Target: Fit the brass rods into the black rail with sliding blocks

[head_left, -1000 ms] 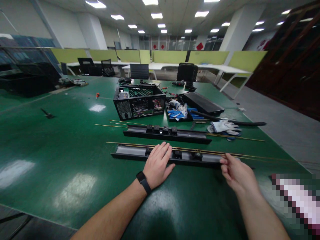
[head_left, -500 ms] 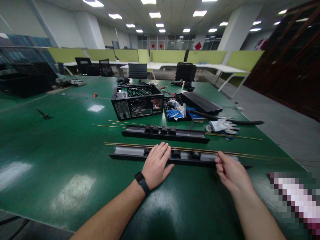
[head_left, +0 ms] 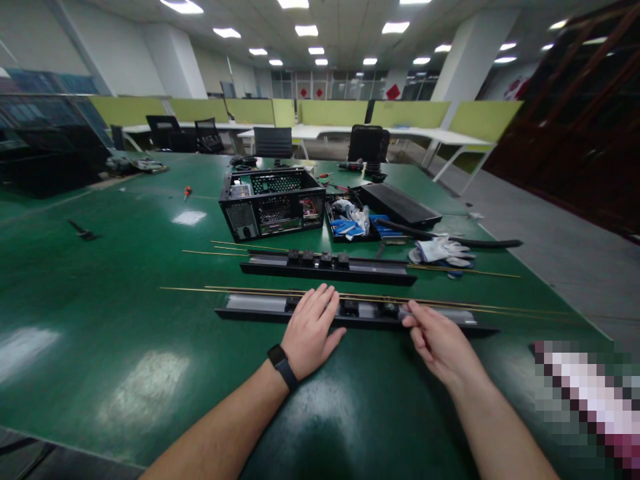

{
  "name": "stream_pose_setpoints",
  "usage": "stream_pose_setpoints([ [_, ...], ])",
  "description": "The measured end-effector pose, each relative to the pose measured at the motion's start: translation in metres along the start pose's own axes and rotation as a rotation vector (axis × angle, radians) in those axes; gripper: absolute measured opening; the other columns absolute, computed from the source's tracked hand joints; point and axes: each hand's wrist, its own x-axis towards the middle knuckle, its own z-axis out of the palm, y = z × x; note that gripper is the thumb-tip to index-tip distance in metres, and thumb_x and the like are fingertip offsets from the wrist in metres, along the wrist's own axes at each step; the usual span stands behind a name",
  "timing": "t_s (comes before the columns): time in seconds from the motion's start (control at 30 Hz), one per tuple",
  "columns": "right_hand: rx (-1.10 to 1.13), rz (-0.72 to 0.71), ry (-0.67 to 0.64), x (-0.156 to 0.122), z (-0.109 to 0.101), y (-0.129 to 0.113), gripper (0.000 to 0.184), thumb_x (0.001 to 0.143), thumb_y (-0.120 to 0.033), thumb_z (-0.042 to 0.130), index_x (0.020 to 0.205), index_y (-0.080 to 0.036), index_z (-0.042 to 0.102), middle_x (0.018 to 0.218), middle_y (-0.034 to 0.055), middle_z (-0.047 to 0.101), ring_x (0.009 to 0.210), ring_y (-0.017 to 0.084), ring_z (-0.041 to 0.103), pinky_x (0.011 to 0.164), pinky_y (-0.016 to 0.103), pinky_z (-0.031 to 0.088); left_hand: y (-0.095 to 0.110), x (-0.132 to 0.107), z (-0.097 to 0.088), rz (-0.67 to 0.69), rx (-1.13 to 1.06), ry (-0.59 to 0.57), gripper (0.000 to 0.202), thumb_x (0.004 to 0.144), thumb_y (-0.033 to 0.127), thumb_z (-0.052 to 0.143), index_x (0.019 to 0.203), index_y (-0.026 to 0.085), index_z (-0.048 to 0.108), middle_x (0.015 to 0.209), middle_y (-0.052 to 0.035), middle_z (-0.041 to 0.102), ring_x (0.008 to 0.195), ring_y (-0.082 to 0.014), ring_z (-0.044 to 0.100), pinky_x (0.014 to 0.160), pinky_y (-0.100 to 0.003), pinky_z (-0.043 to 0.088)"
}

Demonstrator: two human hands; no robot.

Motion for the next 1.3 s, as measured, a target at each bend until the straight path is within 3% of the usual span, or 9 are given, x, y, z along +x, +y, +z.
stream_pose_setpoints([
  [0.07, -0.011, 0.033, -0.035, -0.001, 0.002, 0.001, 0.024, 0.084, -0.035, 0.071, 0.089, -0.013, 0.061, 0.065, 0.0041, 0.065, 0.03, 0.004, 0.037, 0.022, 0.013, 0.018, 0.0, 0.0, 0.0, 0.002, 0.004, 0.004, 0.062, 0.092, 0.033, 0.056, 0.147, 0.013, 0.037, 0.151, -0.0149, 0.043, 0.145, -0.0275, 0.033, 0.119, -0.05, 0.028],
  [0.27, 0.094, -0.028, 0.243, 0.008, -0.012, -0.007, 0.013, 0.089, -0.027, 0.062, 0.083, -0.016, 0.057, 0.056, -0.0022, 0.058, 0.03, 0.005, 0.039, 0.022, 0.013, 0.023, 0.0, 0.0, -0.002, 0.005, 0.001, 0.006, 0.062, 0.092, 0.034, 0.057, 0.148, 0.014, 0.037, 0.151, -0.0152, 0.044, 0.144, -0.0282, 0.033, 0.118, -0.051, 0.03],
  [0.47, 0.021, 0.037, -0.001, -0.001, 0.0, -0.004, 0.02, 0.084, -0.031, 0.071, 0.088, -0.015, 0.06, 0.063, 0.0018, 0.063, 0.03, 0.004, 0.037, 0.022, 0.012, 0.02, 0.0, 0.0, 0.0, 0.006, -0.012, 0.014, 0.066, 0.091, 0.033, 0.057, 0.15, 0.016, 0.033, 0.15, -0.0154, 0.044, 0.145, -0.0289, 0.033, 0.117, -0.052, 0.031],
  [0.67, 0.095, -0.013, 0.212, 0.005, -0.008, -0.007, 0.015, 0.087, -0.027, 0.066, 0.082, -0.018, 0.056, 0.057, -0.0028, 0.058, 0.031, 0.005, 0.038, 0.022, 0.012, 0.023, 0.0, 0.0, -0.002, 0.006, -0.005, 0.011, 0.063, 0.092, 0.033, 0.056, 0.149, 0.015, 0.035, 0.15, -0.0152, 0.044, 0.144, -0.0286, 0.033, 0.118, -0.051, 0.03],
  [0.87, 0.013, 0.031, -0.033, -0.003, 0.004, -0.001, 0.019, 0.086, -0.031, 0.068, 0.088, -0.014, 0.061, 0.066, 0.0031, 0.065, 0.03, 0.003, 0.036, 0.021, 0.012, 0.019, 0.001, 0.0, -0.002, 0.006, -0.008, 0.008, 0.064, 0.092, 0.033, 0.056, 0.149, 0.015, 0.035, 0.151, -0.0155, 0.044, 0.145, -0.0289, 0.033, 0.118, -0.052, 0.03],
  [1.07, 0.091, -0.016, 0.188, 0.004, -0.005, -0.005, 0.019, 0.085, -0.031, 0.069, 0.083, -0.017, 0.057, 0.058, -0.0019, 0.059, 0.031, 0.005, 0.04, 0.022, 0.012, 0.024, 0.0, 0.0, -0.001, 0.008, -0.008, 0.015, 0.063, 0.092, 0.033, 0.056, 0.149, 0.016, 0.035, 0.151, -0.0147, 0.043, 0.145, -0.0286, 0.033, 0.118, -0.052, 0.03],
  [1.23, 0.04, 0.004, 0.024, 0.001, 0.0, -0.001, 0.022, 0.081, -0.033, 0.073, 0.086, -0.016, 0.06, 0.064, 0.002, 0.064, 0.031, 0.004, 0.038, 0.022, 0.012, 0.02, 0.001, 0.0, -0.002, 0.007, -0.001, 0.01, 0.063, 0.092, 0.033, 0.056, 0.148, 0.014, 0.036, 0.151, -0.015, 0.043, 0.145, -0.0279, 0.032, 0.119, -0.05, 0.029],
  [1.3, 0.041, 0.017, 0.028, 0.001, 0.002, 0.0, 0.023, 0.083, -0.035, 0.071, 0.086, -0.015, 0.061, 0.065, 0.0036, 0.065, 0.03, 0.004, 0.038, 0.021, 0.012, 0.019, 0.001, 0.001, -0.002, 0.006, 0.003, 0.01, 0.062, 0.092, 0.033, 0.056, 0.147, 0.013, 0.037, 0.151, -0.015, 0.044, 0.145, -0.0279, 0.032, 0.119, -0.05, 0.029],
])
